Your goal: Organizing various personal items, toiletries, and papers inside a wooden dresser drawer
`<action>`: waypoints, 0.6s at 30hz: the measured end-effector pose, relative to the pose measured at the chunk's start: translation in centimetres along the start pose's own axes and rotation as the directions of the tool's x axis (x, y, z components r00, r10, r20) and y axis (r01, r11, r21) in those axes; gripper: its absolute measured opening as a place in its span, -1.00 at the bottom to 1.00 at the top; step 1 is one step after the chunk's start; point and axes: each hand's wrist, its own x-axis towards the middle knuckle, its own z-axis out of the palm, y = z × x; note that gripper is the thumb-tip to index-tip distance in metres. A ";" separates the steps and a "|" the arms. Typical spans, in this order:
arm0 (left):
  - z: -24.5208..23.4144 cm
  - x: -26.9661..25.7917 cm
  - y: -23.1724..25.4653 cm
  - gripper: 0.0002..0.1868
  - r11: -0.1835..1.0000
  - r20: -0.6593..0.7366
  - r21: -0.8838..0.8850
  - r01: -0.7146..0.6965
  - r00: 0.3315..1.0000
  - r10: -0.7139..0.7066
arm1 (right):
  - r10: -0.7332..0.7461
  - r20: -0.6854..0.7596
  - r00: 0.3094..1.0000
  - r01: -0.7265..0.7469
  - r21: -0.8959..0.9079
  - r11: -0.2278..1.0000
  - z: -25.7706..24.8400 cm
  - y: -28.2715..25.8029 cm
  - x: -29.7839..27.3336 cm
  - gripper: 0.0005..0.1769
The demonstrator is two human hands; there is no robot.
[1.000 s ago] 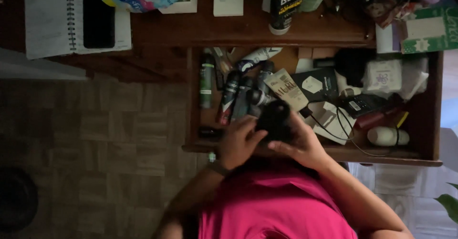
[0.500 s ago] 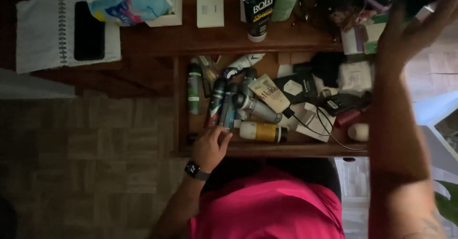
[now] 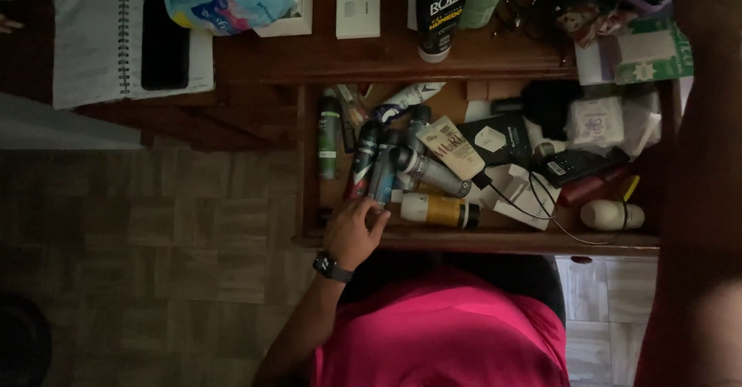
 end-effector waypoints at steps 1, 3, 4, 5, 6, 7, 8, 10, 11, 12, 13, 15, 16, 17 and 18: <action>0.1 0.1 -0.2 -0.69 0.999 0.051 -0.016 0.034 0.998 -0.033 | 0.170 0.027 0.985 -0.171 0.247 0.954 -0.7 -2.2 0.1 -0.74; -0.9 1.1 -0.1 -0.69 0.995 0.105 -0.021 0.101 0.990 -0.098 | 0.408 -0.042 0.912 -0.410 -0.080 0.908 -0.7 0.1 -3.8 -0.45; -1.3 1.6 -0.1 -0.68 0.985 0.158 -0.022 0.170 0.974 -0.165 | 0.585 -0.180 0.791 -0.606 -0.369 0.705 -0.6 1.2 -5.7 0.06; -1.4 2.4 -0.6 -0.68 0.984 0.156 -0.023 0.176 0.973 -0.170 | 0.582 -0.176 0.794 -0.602 -0.369 0.709 -1.5 -5.3 -5.3 0.06; -1.5 3.2 -1.1 -0.61 0.988 0.125 0.047 0.150 0.980 -0.155 | 0.151 -0.206 0.967 -0.202 -0.251 0.947 -2.6 -12.6 -3.6 -0.51; -1.7 3.9 -1.7 -0.54 0.985 0.097 0.120 0.125 0.986 -0.137 | -0.304 -0.270 0.913 0.278 -0.133 0.951 -4.6 -20.8 -1.4 -0.32; -0.6 4.5 -2.0 -0.54 0.984 0.096 0.120 0.131 0.985 -0.143 | -0.306 -0.269 0.913 0.280 -0.129 0.951 -2.8 -20.6 -3.2 -0.32; 1.4 5.7 -2.8 -0.17 0.919 0.005 0.324 0.223 0.971 -0.238 | -0.316 -0.021 0.949 0.316 -0.008 0.949 0.6 -20.2 -6.8 -0.39; 1.6 6.5 -2.2 -0.17 0.919 0.002 0.324 0.226 0.971 -0.240 | -0.319 -0.021 0.947 0.319 -0.006 0.948 2.9 -23.3 -9.3 -0.39; 1.9 7.2 -1.5 -0.06 0.868 0.019 0.443 0.224 0.966 -0.259 | -0.345 0.166 0.924 0.334 0.091 0.938 5.3 -26.4 -11.9 -0.39; 2.1 7.8 -0.9 0.05 0.803 0.035 0.555 0.215 0.959 -0.281 | -0.383 0.344 0.858 0.334 0.195 0.922 7.6 -29.6 -14.5 -0.34; 4.2 8.6 -1.1 0.18 0.845 0.029 0.468 0.257 0.952 -0.306 | -0.282 0.413 0.866 0.239 0.152 0.959 8.9 -33.1 -14.3 -0.35; 5.1 9.0 -1.2 0.33 0.879 0.028 0.376 0.293 0.945 -0.327 | -0.172 0.476 0.863 0.142 0.098 0.985 9.5 -35.0 -14.2 -0.36; 4.8 9.2 0.7 0.33 0.877 0.024 0.378 0.296 0.944 -0.329 | -0.176 0.474 0.863 0.144 0.102 0.984 10.1 -35.4 -14.3 -0.36; 4.4 9.5 2.6 0.03 0.760 -0.267 0.532 0.373 0.926 -0.268 | -0.153 0.479 0.864 0.156 0.035 0.987 10.7 -35.8 -14.4 -0.50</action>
